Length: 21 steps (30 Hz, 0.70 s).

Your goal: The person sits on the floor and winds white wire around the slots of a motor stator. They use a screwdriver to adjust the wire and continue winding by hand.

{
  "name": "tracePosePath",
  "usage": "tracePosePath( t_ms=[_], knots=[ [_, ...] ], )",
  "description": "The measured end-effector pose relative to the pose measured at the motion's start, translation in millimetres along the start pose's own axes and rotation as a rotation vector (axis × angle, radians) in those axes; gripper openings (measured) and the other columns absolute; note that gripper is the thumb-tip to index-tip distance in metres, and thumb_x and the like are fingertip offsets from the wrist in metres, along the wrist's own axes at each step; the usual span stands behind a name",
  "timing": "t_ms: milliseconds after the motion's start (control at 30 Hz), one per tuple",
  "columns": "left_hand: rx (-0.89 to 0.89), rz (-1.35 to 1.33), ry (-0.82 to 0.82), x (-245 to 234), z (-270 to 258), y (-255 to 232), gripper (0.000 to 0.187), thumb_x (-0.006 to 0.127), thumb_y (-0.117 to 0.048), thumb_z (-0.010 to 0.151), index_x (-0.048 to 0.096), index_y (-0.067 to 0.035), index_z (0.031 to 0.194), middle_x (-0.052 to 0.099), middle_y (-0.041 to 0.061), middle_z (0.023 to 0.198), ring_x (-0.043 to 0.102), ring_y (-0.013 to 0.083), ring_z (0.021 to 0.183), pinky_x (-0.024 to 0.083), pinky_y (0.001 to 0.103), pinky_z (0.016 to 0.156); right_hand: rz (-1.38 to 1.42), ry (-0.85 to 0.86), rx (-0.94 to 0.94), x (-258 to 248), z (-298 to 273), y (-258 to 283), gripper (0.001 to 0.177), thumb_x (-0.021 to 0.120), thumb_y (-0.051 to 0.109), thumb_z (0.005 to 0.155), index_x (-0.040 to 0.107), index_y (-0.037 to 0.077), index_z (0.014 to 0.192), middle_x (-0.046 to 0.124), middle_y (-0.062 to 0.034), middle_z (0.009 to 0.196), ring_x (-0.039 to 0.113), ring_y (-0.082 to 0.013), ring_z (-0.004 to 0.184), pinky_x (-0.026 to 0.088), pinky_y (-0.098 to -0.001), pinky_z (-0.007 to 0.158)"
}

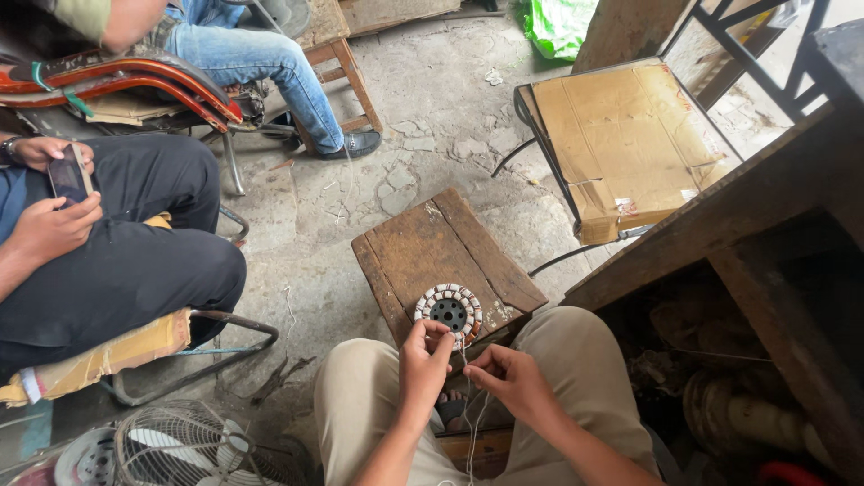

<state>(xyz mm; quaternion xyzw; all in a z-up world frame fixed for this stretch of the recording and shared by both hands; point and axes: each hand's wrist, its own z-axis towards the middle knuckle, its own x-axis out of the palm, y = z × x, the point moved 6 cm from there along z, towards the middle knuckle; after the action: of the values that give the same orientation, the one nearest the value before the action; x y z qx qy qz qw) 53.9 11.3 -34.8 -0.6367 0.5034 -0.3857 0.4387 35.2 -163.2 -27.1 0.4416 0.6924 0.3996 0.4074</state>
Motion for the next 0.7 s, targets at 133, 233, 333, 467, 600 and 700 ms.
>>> tracePosePath(
  t_ms=[133, 233, 333, 467, 600, 700],
  knots=[
    [-0.007, -0.081, 0.002, -0.7, 4.9, 5.1, 0.006, 0.064, -0.009, 0.092, 0.060, -0.004, 0.094, 0.059, 0.000, 0.076, 0.056, 0.0061, 0.064, 0.049, 0.023, 0.049, 0.130, 0.059, -0.012, 4.7, 3.2, -5.1, 0.020, 0.078, 0.018, 0.091, 0.069, 0.001, 0.084, 0.066, 0.0030, 0.069, 0.051, -0.0017, 0.062, 0.040, -0.0224, 0.053],
    [0.020, -0.055, -0.020, -0.2, 7.9, 7.4, 0.008, 0.064, -0.009, 0.093, 0.059, -0.004, 0.095, 0.059, 0.002, 0.077, 0.056, 0.0069, 0.063, 0.050, 0.024, 0.048, 0.191, 0.077, -0.017, 7.7, 5.8, -8.7, 0.019, 0.077, 0.017, 0.091, 0.068, 0.001, 0.085, 0.066, 0.0018, 0.071, 0.053, -0.0023, 0.063, 0.041, -0.0219, 0.055],
    [0.059, -0.007, -0.031, -2.7, 11.6, 7.7, 0.010, 0.064, -0.011, 0.094, 0.059, -0.003, 0.097, 0.061, 0.003, 0.080, 0.058, 0.0093, 0.062, 0.051, 0.025, 0.047, 0.245, 0.101, -0.047, 9.5, 5.1, -10.0, 0.018, 0.075, 0.017, 0.092, 0.067, 0.002, 0.087, 0.068, 0.0015, 0.073, 0.056, -0.0019, 0.066, 0.044, -0.0212, 0.058],
    [0.151, 0.106, -0.018, -5.1, 13.5, 2.2, 0.013, 0.065, -0.014, 0.094, 0.060, -0.003, 0.100, 0.067, 0.004, 0.086, 0.064, 0.0099, 0.069, 0.057, 0.026, 0.049, 0.169, 0.060, -0.023, 4.5, 4.5, -11.7, 0.019, 0.076, 0.017, 0.092, 0.067, 0.002, 0.084, 0.065, 0.0017, 0.070, 0.051, -0.0020, 0.062, 0.039, -0.0223, 0.053],
    [0.181, 0.164, -0.016, -1.3, 12.2, -3.1, 0.012, 0.065, -0.015, 0.096, 0.062, -0.004, 0.101, 0.069, 0.005, 0.087, 0.067, 0.0107, 0.076, 0.059, 0.026, 0.050, 0.197, 0.018, -0.011, -1.5, 7.2, -9.8, 0.020, 0.074, 0.016, 0.093, 0.065, 0.002, 0.083, 0.065, 0.0020, 0.068, 0.051, -0.0020, 0.061, 0.038, -0.0224, 0.052],
    [0.164, 0.170, -0.033, -2.6, 9.1, -4.4, 0.012, 0.065, -0.014, 0.095, 0.062, -0.004, 0.101, 0.068, 0.005, 0.088, 0.067, 0.0117, 0.076, 0.059, 0.027, 0.050, 0.209, -0.034, -0.025, -2.8, 5.6, -9.0, 0.020, 0.075, 0.016, 0.092, 0.065, 0.002, 0.082, 0.063, 0.0024, 0.066, 0.049, -0.0023, 0.059, 0.037, -0.0227, 0.051]
  ],
)
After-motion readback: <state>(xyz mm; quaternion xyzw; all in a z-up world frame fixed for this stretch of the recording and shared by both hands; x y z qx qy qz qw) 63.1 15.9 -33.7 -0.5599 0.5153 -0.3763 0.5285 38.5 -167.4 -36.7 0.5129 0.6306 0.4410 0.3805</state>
